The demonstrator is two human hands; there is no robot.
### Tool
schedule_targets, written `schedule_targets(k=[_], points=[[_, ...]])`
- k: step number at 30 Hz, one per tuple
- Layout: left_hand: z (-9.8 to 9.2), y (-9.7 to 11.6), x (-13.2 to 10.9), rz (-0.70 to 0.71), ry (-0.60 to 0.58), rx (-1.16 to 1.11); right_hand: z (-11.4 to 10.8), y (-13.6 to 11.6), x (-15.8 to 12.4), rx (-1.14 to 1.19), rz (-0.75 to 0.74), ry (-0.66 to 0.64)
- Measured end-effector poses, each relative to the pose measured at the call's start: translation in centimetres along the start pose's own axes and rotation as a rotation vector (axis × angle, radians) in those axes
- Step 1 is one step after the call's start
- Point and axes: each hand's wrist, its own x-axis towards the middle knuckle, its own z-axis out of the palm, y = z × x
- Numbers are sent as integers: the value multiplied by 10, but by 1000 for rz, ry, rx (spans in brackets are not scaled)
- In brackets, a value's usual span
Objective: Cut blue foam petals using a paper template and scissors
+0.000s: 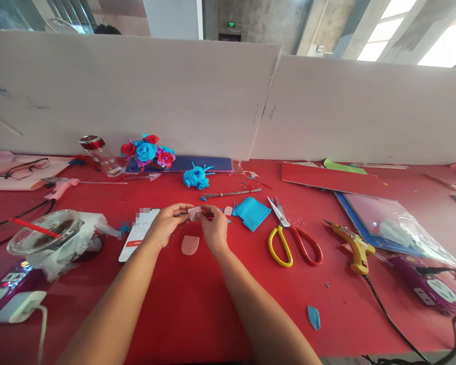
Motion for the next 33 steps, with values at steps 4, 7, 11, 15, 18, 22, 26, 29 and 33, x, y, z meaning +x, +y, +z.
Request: schedule_targets(k=[4,7,11,15,18,22,26,29,33], points=[[4,0,0,-48,27,-58,-1,-2,-2,-17,-36,49],[5,1,-1,-86,38,-110,-2,-1,-2,-95,-136,102],[5,-1,-1,-97,35,-141,-3,2,-2,-169,-218,142],[5,-2,0,-90,25,-127,-1,4,-2,-64,-145,107],[5,-2,0,-61,16,-104,2,4,-1,14,-70,106],[6,-1,0,-34,25,-80,2,6,0,61,-5,73],[6,0,-1,-30,33,-60,0,8,1,31,3,79],[7,0,-1,-36,40,-64,-1,5,0,-1,-16,72],[8,-2,-1,-58,39,-101,-3,1,-2,-86,-73,99]])
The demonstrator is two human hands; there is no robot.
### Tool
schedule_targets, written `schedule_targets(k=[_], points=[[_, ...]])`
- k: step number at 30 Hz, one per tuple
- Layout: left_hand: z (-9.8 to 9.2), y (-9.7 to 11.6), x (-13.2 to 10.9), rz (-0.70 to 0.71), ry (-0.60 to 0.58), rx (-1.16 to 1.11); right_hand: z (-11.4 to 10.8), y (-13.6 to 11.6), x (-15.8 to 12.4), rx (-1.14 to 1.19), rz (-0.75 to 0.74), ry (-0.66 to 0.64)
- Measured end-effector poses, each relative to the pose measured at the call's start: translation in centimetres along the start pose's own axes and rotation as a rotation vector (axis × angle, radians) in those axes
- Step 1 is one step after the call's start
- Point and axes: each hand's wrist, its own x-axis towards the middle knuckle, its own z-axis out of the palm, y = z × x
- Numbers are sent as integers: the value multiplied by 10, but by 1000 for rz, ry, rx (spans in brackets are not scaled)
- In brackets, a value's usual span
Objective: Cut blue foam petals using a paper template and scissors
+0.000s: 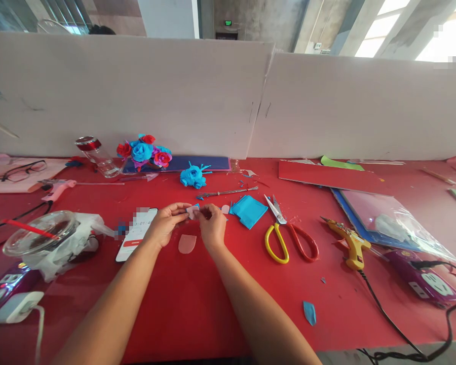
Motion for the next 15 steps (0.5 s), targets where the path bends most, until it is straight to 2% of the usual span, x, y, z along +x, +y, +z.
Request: schedule_targets(k=[4,10,15], points=[[0,-1,0,-7,9,-20,0,1,0,-57,-80,23],[0,-2,1,-8,18,-35,2,1,-1,-80,-82,71],[1,-1,0,-6,7,-54,0,1,-3,-139,-229,52]])
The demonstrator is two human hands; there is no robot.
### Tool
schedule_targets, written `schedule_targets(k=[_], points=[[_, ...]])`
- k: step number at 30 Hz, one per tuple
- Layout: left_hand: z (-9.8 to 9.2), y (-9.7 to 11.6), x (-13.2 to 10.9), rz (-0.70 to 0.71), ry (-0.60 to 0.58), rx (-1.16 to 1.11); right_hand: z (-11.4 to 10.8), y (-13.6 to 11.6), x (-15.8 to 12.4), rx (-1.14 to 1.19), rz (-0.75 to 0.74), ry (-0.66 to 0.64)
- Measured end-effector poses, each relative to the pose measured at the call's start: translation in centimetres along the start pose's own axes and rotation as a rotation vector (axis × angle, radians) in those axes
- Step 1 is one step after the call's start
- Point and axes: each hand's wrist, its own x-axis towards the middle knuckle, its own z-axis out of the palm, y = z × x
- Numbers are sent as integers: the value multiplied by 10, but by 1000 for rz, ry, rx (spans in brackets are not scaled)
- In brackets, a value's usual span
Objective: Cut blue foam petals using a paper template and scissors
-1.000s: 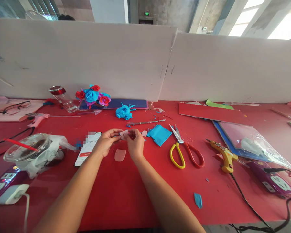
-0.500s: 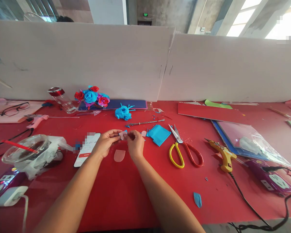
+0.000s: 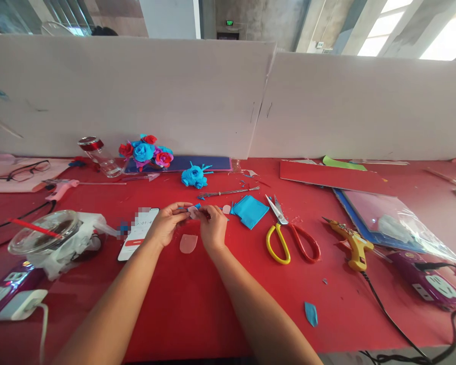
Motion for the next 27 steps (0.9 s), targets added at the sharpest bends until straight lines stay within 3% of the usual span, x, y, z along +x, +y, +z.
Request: schedule_targets(k=[10,17,24,27], points=[[1,2,-1,-45,20,-61,-3,9,-2,-116,-26,-9],[-2,1,1,-94,-27,-156,-7,8,-3,-275,-287,-54],[-4,0,3,17,102,38,-6,8,4,-35,92,94],[-5,0,3,80,111,164,-14,21,16,-7,302,-5]])
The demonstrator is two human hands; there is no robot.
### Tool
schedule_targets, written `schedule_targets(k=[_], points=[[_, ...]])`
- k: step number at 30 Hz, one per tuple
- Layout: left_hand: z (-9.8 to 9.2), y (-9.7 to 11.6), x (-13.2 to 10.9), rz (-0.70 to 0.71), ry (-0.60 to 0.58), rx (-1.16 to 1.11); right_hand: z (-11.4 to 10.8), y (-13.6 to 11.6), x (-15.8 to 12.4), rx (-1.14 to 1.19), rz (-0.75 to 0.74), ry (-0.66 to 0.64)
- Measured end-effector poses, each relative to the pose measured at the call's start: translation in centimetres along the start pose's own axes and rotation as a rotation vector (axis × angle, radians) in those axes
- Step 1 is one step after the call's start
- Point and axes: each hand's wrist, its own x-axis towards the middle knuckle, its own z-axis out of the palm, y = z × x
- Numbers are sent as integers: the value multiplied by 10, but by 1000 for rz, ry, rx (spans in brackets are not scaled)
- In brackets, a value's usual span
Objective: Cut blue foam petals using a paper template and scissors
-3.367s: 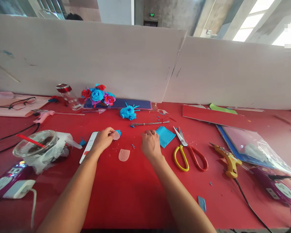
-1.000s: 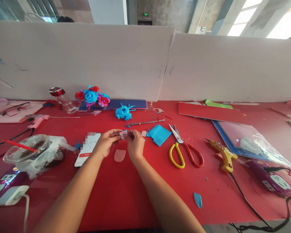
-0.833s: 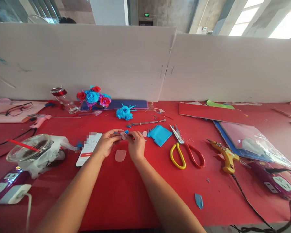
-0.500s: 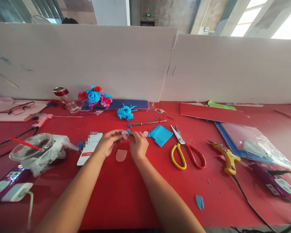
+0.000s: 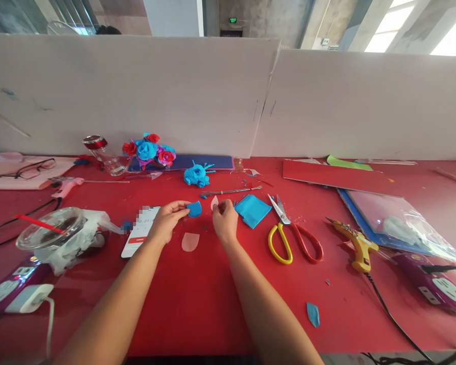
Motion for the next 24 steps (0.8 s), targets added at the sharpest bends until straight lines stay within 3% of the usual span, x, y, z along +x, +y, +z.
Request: schedule_targets(k=[3,6,8,11,16,24], points=[[0,2,-1,33,-5,56,-8,2,9,-23,114,-33],[3,4,-4,33,1,51,-10,-6,5,45,2,-9],[4,6,-5,31,-10,45,-8,-12,-1,125,-66,-136],[5,6,-6,33,-59,23,-2,-14,-6,220,-41,-274],[1,7,-6,22,-100,22,0,-9,-4,454,65,-316],[4,13,-12,6,-214,41,1,-11,-7,528,58,-348]])
